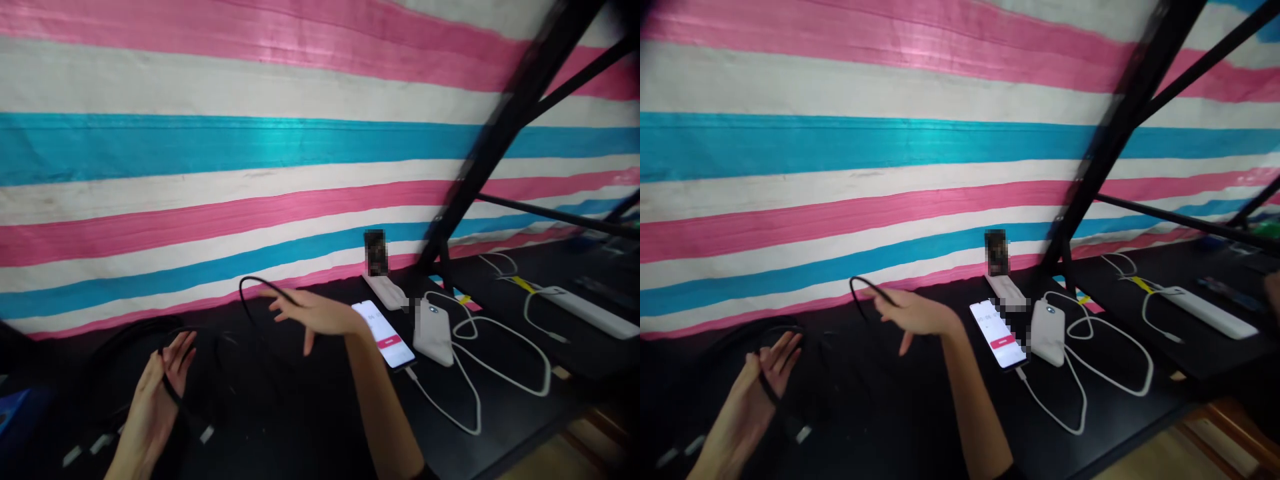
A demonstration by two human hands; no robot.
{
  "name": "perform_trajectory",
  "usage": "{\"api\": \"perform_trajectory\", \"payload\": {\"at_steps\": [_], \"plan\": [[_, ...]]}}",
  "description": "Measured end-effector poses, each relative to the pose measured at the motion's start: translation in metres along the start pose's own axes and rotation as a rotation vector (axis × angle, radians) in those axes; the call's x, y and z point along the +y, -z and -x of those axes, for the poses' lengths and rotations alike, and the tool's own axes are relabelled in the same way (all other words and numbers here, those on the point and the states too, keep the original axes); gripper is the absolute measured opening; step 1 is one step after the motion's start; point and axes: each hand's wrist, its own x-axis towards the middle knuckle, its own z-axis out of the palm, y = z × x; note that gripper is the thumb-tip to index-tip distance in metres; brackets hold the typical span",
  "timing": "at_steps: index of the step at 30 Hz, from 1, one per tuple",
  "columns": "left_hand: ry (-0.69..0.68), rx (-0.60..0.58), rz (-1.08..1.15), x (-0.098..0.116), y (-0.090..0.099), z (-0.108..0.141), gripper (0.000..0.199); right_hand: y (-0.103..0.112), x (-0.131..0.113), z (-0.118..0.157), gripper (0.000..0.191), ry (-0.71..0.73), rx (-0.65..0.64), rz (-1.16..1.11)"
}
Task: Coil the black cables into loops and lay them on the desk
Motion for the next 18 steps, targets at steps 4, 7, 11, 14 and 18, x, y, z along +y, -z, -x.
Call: {"api": "perform_trajectory", "payload": {"at_steps": [4,7,11,14,18], "plan": [[0.089,0.022,0.023,-0.008,-0.005,0.001,0.025,-0.031,-0.001,-0.021,0.061,0.010,-0.027,0.117],[0.130,0.063,0.034,-0.011,-0.008,0.005,0.025,-0.043,-0.001,-0.026,0.057,0.066,-0.049,0.277],[-0.009,0.041,-0.089,-0.012,-0.010,0.010,0.031,-0.040,-0.005,-0.025,0.028,0.141,0.055,0.397],[-0.136,0.005,-0.140,-0.013,-0.008,0.011,0.035,-0.034,-0.012,-0.016,0.029,0.185,0.094,0.268],[-0.173,-0.012,-0.244,-0.020,-0.009,0.014,0.079,-0.037,-0.020,-0.002,0.032,0.265,-0.119,0.076]]}}
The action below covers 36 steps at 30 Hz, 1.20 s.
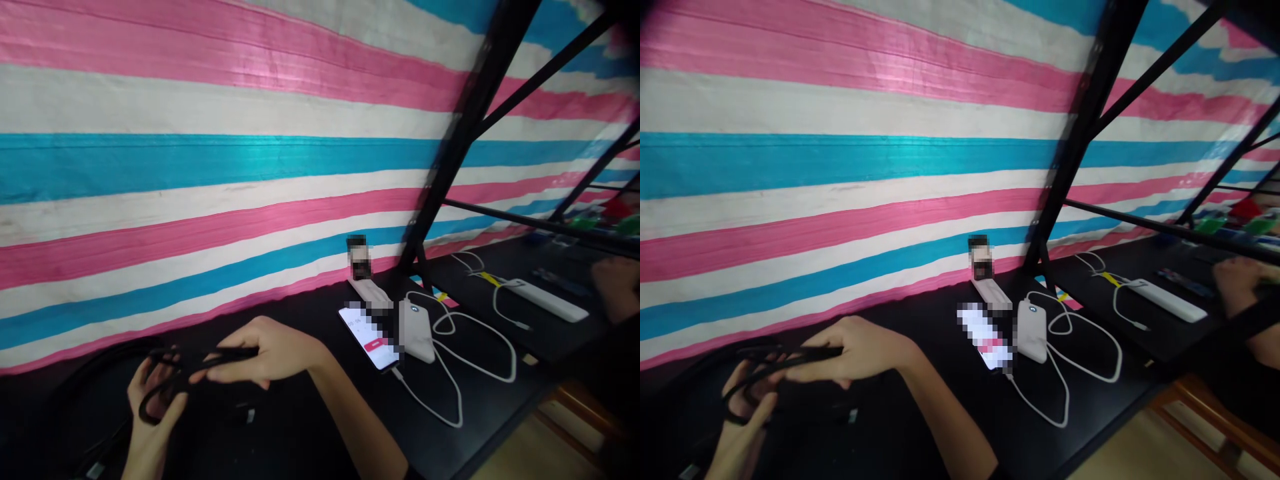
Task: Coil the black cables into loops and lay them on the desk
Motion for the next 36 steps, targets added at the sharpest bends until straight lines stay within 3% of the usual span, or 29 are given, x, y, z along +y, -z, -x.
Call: {"api": "perform_trajectory", "payload": {"at_steps": [1,3,7,10,14,16,17,19,22,25,30,33,36], "plan": [[0.027,-0.030,-0.026,-0.002,-0.002,0.003,0.083,-0.003,-0.002,0.001,0.032,0.015,-0.030,-0.045],[0.126,-0.082,-0.044,-0.004,-0.007,0.009,0.073,-0.010,-0.004,0.002,0.031,0.049,-0.025,-0.158],[0.291,-0.041,-0.010,-0.002,-0.012,0.017,0.042,-0.012,0.001,-0.006,0.033,0.123,0.102,-0.324],[0.424,-0.026,0.090,0.005,-0.009,0.015,0.043,-0.005,0.012,-0.014,0.033,0.124,0.228,-0.262],[0.680,0.265,0.239,0.013,-0.001,0.009,0.020,-0.003,0.028,-0.024,0.032,0.113,0.293,-0.192],[0.748,0.364,0.283,0.013,0.000,0.008,0.019,-0.006,0.032,-0.029,0.033,0.108,0.297,-0.196],[0.760,0.340,0.307,0.012,-0.002,0.009,0.025,-0.008,0.033,-0.031,0.034,0.102,0.300,-0.211],[0.718,0.172,0.329,0.008,-0.007,0.010,0.040,-0.011,0.031,-0.033,0.039,0.088,0.291,-0.269],[0.506,-0.045,0.169,-0.001,-0.016,0.012,0.046,-0.015,0.022,-0.029,0.039,0.097,0.240,-0.396],[0.381,-0.020,0.055,-0.012,-0.020,0.013,0.051,-0.017,0.008,-0.018,0.030,0.154,0.201,-0.444],[0.493,-0.169,0.188,-0.011,-0.023,0.023,0.033,-0.025,-0.009,-0.003,0.025,0.165,0.115,-0.488],[0.600,-0.139,0.356,0.001,-0.026,0.028,0.026,-0.025,-0.006,-0.006,0.025,0.169,0.099,-0.496],[0.653,-0.092,0.477,0.009,-0.026,0.027,0.020,-0.018,0.007,-0.016,0.029,0.146,0.212,-0.422]]}}
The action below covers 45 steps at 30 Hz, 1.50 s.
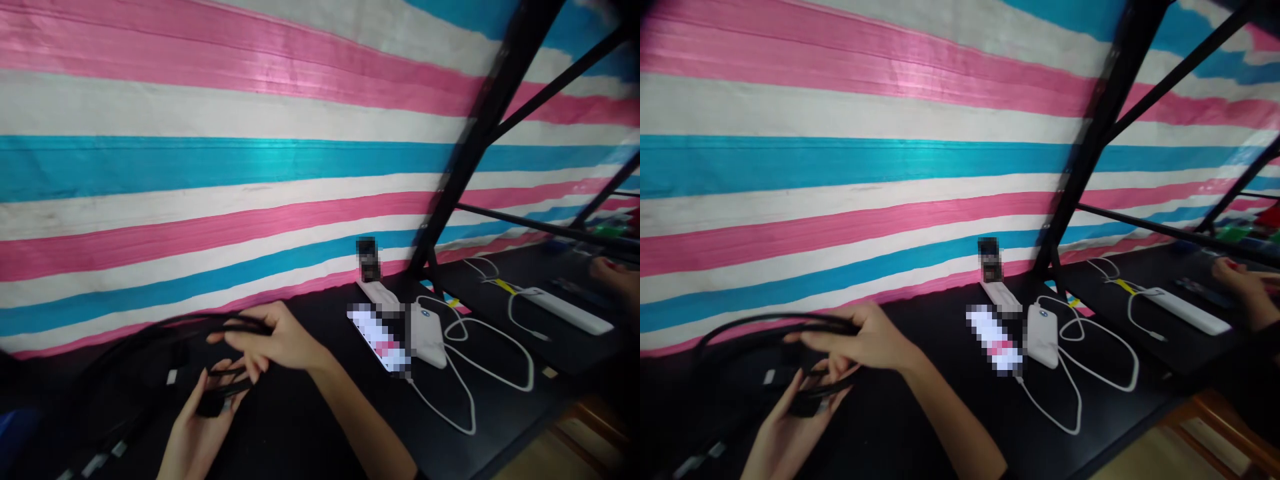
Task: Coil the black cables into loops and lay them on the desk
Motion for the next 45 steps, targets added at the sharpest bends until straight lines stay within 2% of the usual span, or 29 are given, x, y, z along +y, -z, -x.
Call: {"api": "perform_trajectory", "payload": {"at_steps": [1,3,5,7,9,11,14,18,20,23,26,29,33,37,40,45], "plan": [[0.006,-0.019,-0.023,0.002,0.000,0.000,0.019,0.005,0.005,-0.004,0.031,0.005,0.072,0.065],[0.022,-0.074,-0.117,0.007,0.002,-0.001,0.033,0.014,0.014,-0.009,0.040,0.003,0.217,0.215],[0.017,-0.103,-0.199,0.011,0.003,0.000,0.042,0.025,0.022,-0.012,0.047,-0.053,0.283,0.327],[-0.035,-0.079,-0.285,0.013,0.003,0.001,0.035,0.035,0.028,-0.011,0.048,-0.135,0.281,0.409],[-0.123,-0.063,-0.407,0.012,0.003,0.002,0.031,0.048,0.033,-0.008,0.037,-0.231,0.264,0.532],[-0.173,-0.080,-0.519,0.008,0.003,0.001,0.048,0.062,0.039,-0.005,0.023,-0.416,0.195,0.672],[-0.112,-0.098,-0.546,-0.001,0.007,-0.003,0.062,0.084,0.056,-0.006,0.011,-0.711,0.100,0.774],[-0.035,-0.082,-0.545,-0.011,0.014,-0.013,0.051,0.108,0.080,-0.011,0.007,-0.829,0.131,0.764],[-0.042,-0.114,-0.534,-0.013,0.016,-0.018,0.053,0.117,0.088,-0.012,0.008,-0.835,0.178,0.772],[-0.079,-0.137,-0.491,-0.014,0.021,-0.025,0.067,0.128,0.095,-0.011,0.011,-0.817,0.257,0.793],[-0.109,-0.049,-0.541,-0.013,0.027,-0.029,0.076,0.135,0.102,-0.008,0.024,-0.794,0.320,0.813],[-0.197,-0.020,-0.741,-0.008,0.030,-0.029,0.065,0.138,0.107,-0.006,0.036,-0.763,0.368,0.861],[-0.429,-0.047,-0.911,0.001,0.031,-0.028,0.052,0.135,0.108,-0.008,0.046,-0.658,0.446,0.917],[-0.482,0.077,-0.888,0.008,0.038,-0.030,0.045,0.130,0.100,-0.009,0.044,-0.524,0.568,0.939],[-0.487,0.204,-0.807,0.012,0.044,-0.034,0.047,0.128,0.090,-0.007,0.042,-0.455,0.615,0.912],[-0.438,0.301,-0.683,0.019,0.052,-0.039,0.049,0.128,0.068,0.000,0.066,-0.325,0.710,0.846]]}}
